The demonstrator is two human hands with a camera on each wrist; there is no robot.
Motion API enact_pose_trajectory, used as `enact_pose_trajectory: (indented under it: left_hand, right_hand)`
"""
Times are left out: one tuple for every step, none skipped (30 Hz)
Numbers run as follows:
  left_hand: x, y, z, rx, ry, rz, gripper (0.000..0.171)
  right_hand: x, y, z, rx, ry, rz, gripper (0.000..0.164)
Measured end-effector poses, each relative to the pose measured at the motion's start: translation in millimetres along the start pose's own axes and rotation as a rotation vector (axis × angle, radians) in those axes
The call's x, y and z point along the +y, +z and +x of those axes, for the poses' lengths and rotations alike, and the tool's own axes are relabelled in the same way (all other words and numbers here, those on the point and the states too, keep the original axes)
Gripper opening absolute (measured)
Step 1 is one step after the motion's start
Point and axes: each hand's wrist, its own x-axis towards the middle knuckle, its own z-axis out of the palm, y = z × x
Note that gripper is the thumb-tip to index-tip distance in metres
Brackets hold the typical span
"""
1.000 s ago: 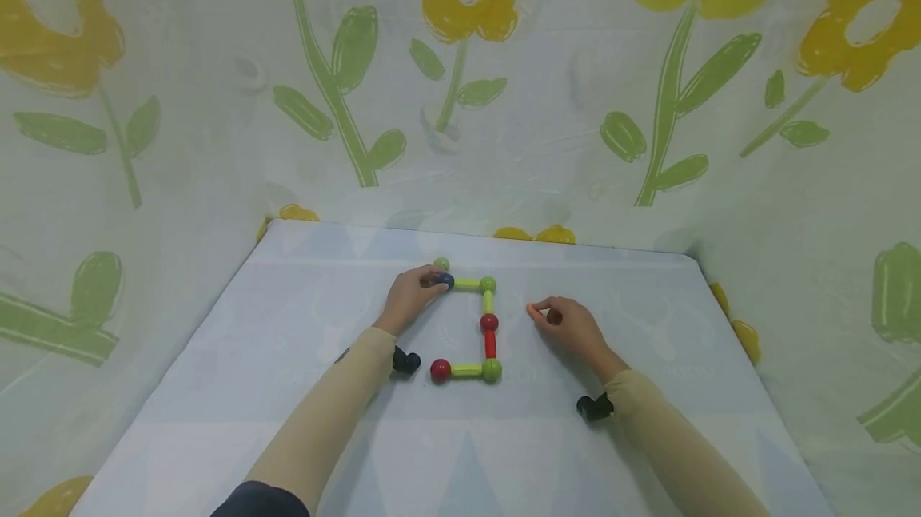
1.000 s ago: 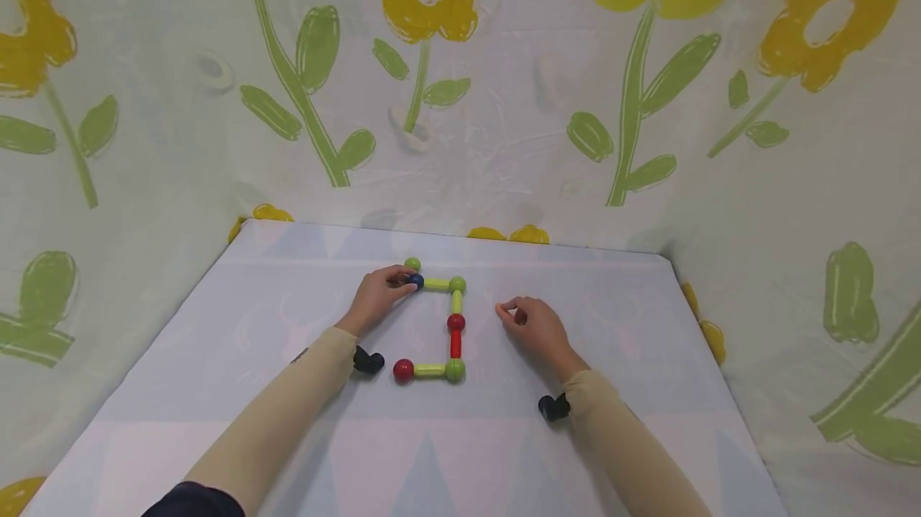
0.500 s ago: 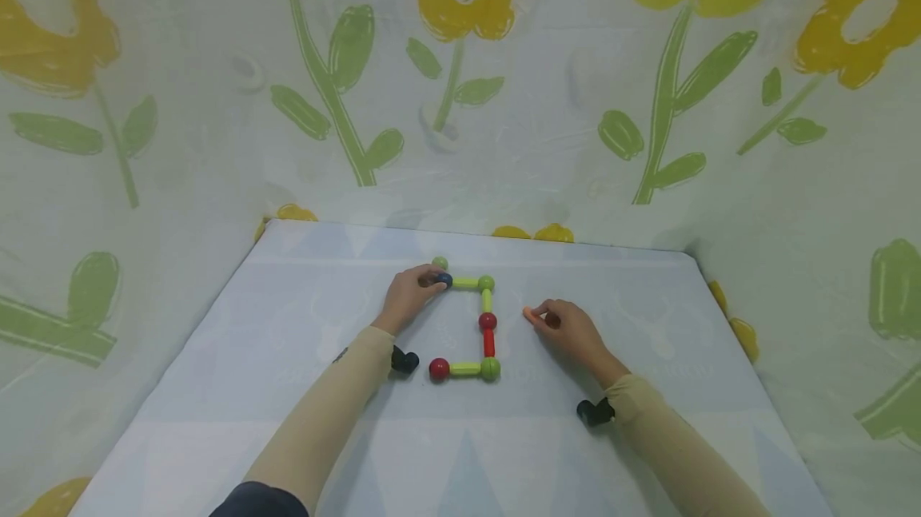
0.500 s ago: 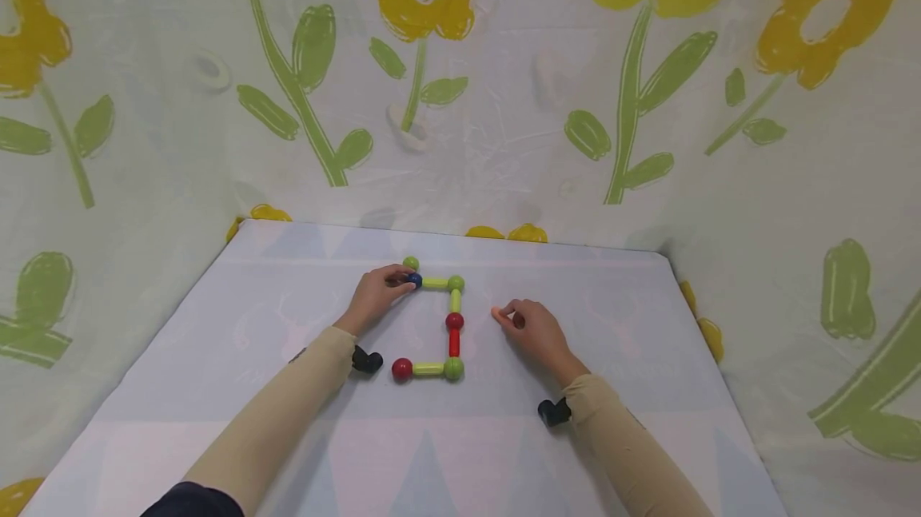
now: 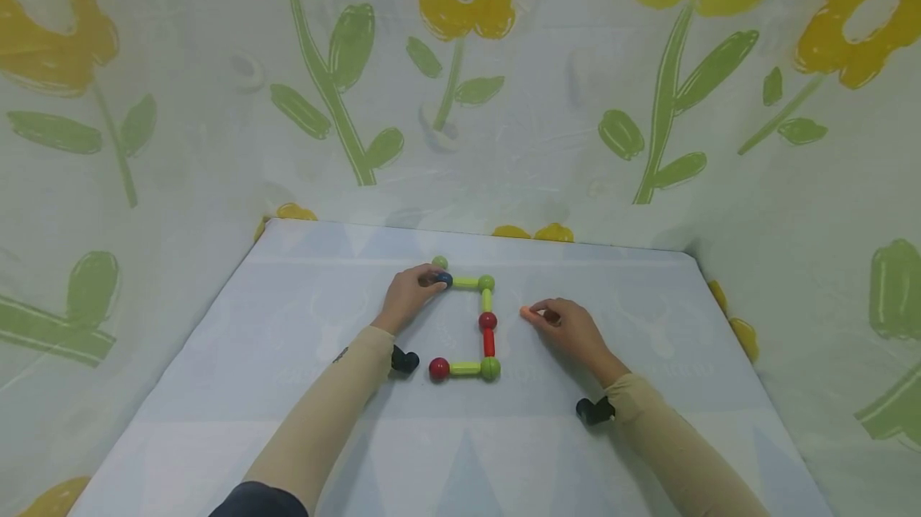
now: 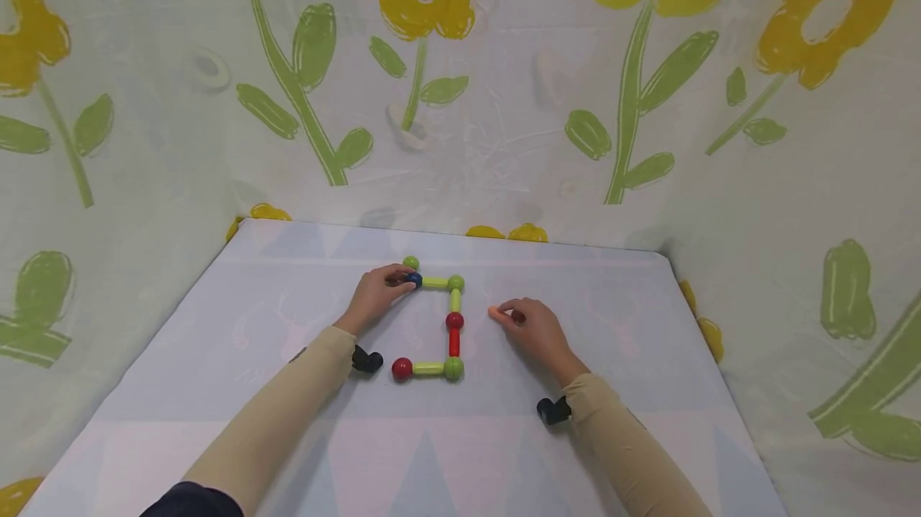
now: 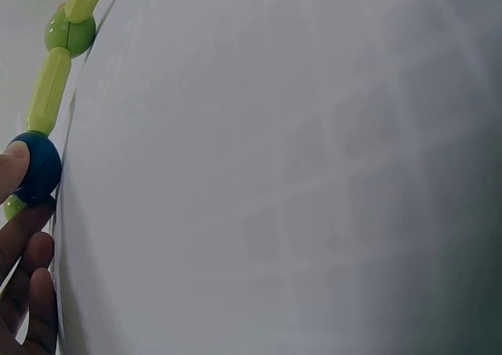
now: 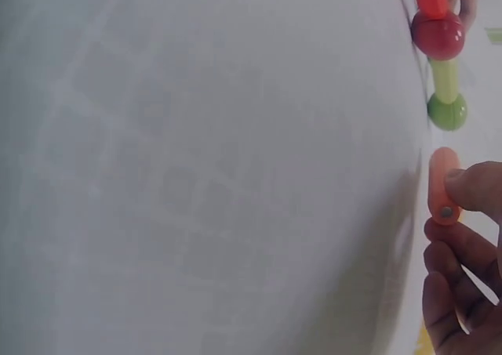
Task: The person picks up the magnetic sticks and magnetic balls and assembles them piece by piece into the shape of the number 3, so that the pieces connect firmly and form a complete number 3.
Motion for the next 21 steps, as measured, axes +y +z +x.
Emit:
enact_pose_trajectory:
  left_hand:
    - [-0.1,0.0,0.2,0.0,0.0,0.001,0.032]
    - [-0.3,0.1,0.3,0.001,0.002,0.002,0.032]
    - [-0.4,0.0,0.4,0.001,0.005,0.002,0.032]
    - [-0.5,-0.1,0.4,0.0,0.007,0.003,0.032]
    - [-0.6,-0.3,0.4,0.0,0.008,0.004,0.032]
    - [-0.5,-0.6,0.5,0.0,0.009,0.005,0.032]
    - [-0.5,-0.8,0.5,-0.001,0.01,0.005,0.032]
    - [-0.5,-0.9,0.5,0.0,0.011,0.006,0.031]
    - [-0.4,-1.0,0.4,0.0,0.012,0.007,0.031]
    - [-0.4,-0.9,0.4,0.0,0.01,0.009,0.031]
    - [-0.3,-0.9,0.3,0.0,0.009,0.01,0.032]
    - [-0.3,-0.7,0.4,-0.002,0.007,0.011,0.032]
    - [-0.3,-0.6,0.4,-0.003,0.004,0.011,0.032]
    - [-0.2,-0.5,0.2,-0.004,0.001,0.014,0.033]
    - [-0.4,-0.3,0.2,-0.004,-0.003,0.015,0.033]
    - [-0.5,-0.1,0.2,-0.005,-0.006,0.018,0.033]
    - [-0.5,0.0,0.1,-0.005,-0.008,0.018,0.033]
    - [-0.7,0.2,0.2,-0.004,-0.01,0.019,0.032]
    - [-0.8,0.2,0.1,-0.003,-0.011,0.021,0.032]
    - [-0.8,0.2,0.0,-0.002,-0.011,0.022,0.032]
    - [-0.8,0.3,0.1,-0.001,-0.011,0.021,0.032]
  right_hand:
    - [-1,0,1,-0.001,-0.002,0.0,0.026]
    - [-2,-1,1,-0.003,-0.009,0.001,0.026]
    - [-2,-1,2,-0.002,-0.018,0.002,0.025]
    - [-3,-1,3,-0.002,-0.026,0.002,0.025]
    - [-4,-1,4,0.0,-0.035,0.006,0.024]
    - [-4,-2,5,0.001,-0.048,0.009,0.023]
    - [-5,-2,6,0.003,-0.063,0.016,0.023]
    - [-6,-2,6,0.004,-0.077,0.021,0.023]
    - [-7,-2,7,0.004,-0.088,0.025,0.023]
    - [-8,-2,8,0.002,-0.096,0.029,0.023]
    - [-10,-3,8,0.001,-0.105,0.036,0.023]
    - [-12,-3,9,-0.001,-0.109,0.039,0.023]
    - [-14,-3,10,-0.003,-0.114,0.044,0.023]
    - [-17,-4,10,-0.005,-0.121,0.044,0.023]
    - [-19,-4,11,-0.007,-0.125,0.046,0.023]
    - [-22,-4,12,-0.009,-0.127,0.049,0.023]
    - [-25,-4,13,-0.012,-0.129,0.054,0.023]
    - [-27,-4,14,-0.017,-0.131,0.06,0.023]
    - [-30,-4,15,-0.021,-0.134,0.066,0.023]
    - [-33,-3,16,-0.027,-0.137,0.07,0.023]
    - [-36,-2,17,-0.035,-0.138,0.077,0.023]
